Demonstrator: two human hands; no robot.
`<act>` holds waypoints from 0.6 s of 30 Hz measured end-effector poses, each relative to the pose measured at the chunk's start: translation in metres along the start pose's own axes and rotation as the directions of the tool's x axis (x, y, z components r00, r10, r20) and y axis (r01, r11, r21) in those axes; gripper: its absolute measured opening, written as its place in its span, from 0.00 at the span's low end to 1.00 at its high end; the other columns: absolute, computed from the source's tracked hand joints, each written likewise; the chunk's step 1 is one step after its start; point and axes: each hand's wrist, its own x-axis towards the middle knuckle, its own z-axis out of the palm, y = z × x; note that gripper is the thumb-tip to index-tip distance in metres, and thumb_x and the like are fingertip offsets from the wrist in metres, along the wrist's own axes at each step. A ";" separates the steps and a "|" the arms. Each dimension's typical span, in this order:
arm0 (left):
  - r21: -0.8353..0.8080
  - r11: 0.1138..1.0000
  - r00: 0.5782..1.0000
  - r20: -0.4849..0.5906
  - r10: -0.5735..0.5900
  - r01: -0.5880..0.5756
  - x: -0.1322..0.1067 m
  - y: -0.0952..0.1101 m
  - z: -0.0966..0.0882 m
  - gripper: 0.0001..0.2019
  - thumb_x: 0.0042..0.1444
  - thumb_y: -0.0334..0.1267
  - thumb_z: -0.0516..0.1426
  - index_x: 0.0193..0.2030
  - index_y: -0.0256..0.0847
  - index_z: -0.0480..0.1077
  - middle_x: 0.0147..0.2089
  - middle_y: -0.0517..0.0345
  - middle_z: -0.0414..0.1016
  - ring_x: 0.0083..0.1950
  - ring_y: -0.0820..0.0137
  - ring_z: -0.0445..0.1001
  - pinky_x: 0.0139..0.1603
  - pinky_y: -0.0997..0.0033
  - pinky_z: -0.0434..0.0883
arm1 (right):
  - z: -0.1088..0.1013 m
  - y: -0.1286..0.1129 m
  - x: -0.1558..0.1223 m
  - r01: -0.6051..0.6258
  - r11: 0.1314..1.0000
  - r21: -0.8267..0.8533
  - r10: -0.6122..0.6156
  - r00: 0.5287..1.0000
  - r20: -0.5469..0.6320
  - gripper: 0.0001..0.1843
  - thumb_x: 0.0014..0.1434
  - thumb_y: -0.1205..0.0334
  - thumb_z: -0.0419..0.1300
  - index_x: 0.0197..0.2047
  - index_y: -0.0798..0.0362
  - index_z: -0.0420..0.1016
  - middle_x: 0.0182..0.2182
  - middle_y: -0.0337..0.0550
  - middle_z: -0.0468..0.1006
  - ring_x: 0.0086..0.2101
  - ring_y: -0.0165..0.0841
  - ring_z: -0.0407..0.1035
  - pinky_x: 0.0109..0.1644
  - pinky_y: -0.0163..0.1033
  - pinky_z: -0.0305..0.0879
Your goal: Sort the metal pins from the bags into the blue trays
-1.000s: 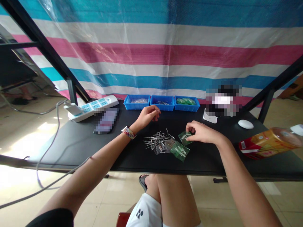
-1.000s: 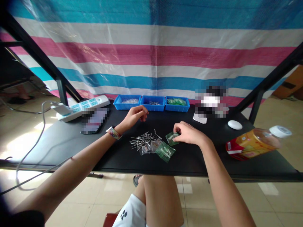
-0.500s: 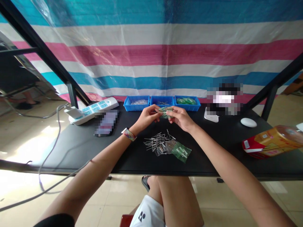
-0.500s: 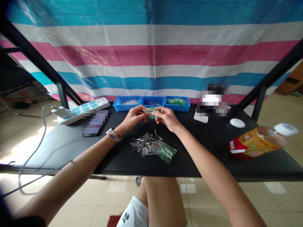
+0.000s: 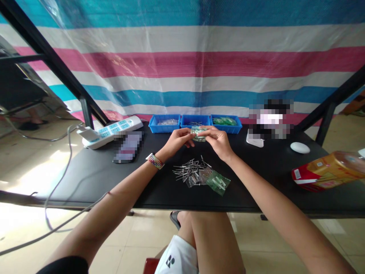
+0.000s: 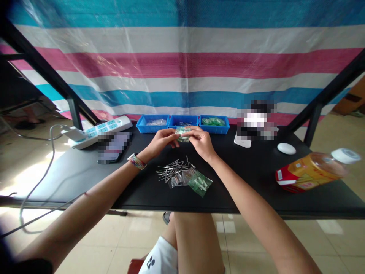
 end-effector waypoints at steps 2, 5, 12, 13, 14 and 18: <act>-0.003 0.999 0.998 -0.039 0.047 -0.048 0.001 -0.001 0.001 0.22 0.54 0.56 0.70 0.38 0.38 0.75 0.30 0.56 0.79 0.30 0.69 0.79 0.31 0.73 0.72 | 0.000 0.000 -0.002 -0.089 0.988 0.126 0.091 0.996 -0.006 0.16 0.57 0.56 0.68 0.49 0.45 0.86 0.54 0.45 0.83 0.53 0.44 0.78 0.59 0.57 0.80; 0.024 0.997 0.996 -0.048 0.078 -0.077 0.001 -0.002 0.001 0.22 0.55 0.57 0.70 0.38 0.38 0.75 0.28 0.56 0.78 0.28 0.70 0.77 0.30 0.73 0.71 | 0.002 0.000 -0.005 -0.206 0.942 0.266 0.209 0.978 0.018 0.27 0.56 0.53 0.72 0.59 0.43 0.79 0.51 0.42 0.84 0.47 0.41 0.81 0.54 0.56 0.84; 0.090 0.988 0.991 -0.045 0.127 -0.123 -0.005 0.003 0.007 0.19 0.60 0.54 0.67 0.36 0.39 0.71 0.30 0.58 0.77 0.28 0.73 0.76 0.29 0.74 0.70 | -0.005 0.003 0.002 -0.199 0.968 0.150 0.202 0.979 -0.001 0.22 0.51 0.46 0.77 0.43 0.52 0.83 0.39 0.45 0.85 0.40 0.42 0.83 0.44 0.50 0.86; 0.072 0.989 0.990 -0.058 0.130 -0.126 -0.005 0.003 0.008 0.18 0.61 0.53 0.66 0.36 0.39 0.70 0.31 0.58 0.77 0.27 0.73 0.76 0.29 0.74 0.71 | -0.012 0.002 0.007 -0.154 0.981 0.120 0.162 0.985 -0.054 0.22 0.53 0.46 0.76 0.44 0.51 0.84 0.39 0.45 0.86 0.39 0.42 0.83 0.44 0.51 0.86; 0.054 0.990 0.989 -0.068 0.130 -0.127 -0.005 0.003 0.008 0.17 0.61 0.52 0.65 0.37 0.40 0.69 0.31 0.59 0.77 0.27 0.73 0.77 0.28 0.74 0.71 | -0.020 0.002 0.013 -0.084 0.993 0.082 0.095 0.985 -0.142 0.21 0.54 0.46 0.75 0.44 0.51 0.84 0.40 0.46 0.86 0.39 0.42 0.83 0.46 0.52 0.86; 0.021 0.992 0.990 -0.065 0.125 -0.124 -0.003 0.002 0.006 0.13 0.62 0.47 0.63 0.39 0.39 0.69 0.30 0.60 0.76 0.26 0.73 0.76 0.28 0.75 0.71 | -0.072 -0.004 0.038 0.154 0.965 -0.213 -0.240 0.847 -0.474 0.21 0.57 0.47 0.73 0.49 0.49 0.85 0.52 0.48 0.84 0.50 0.44 0.82 0.60 0.53 0.81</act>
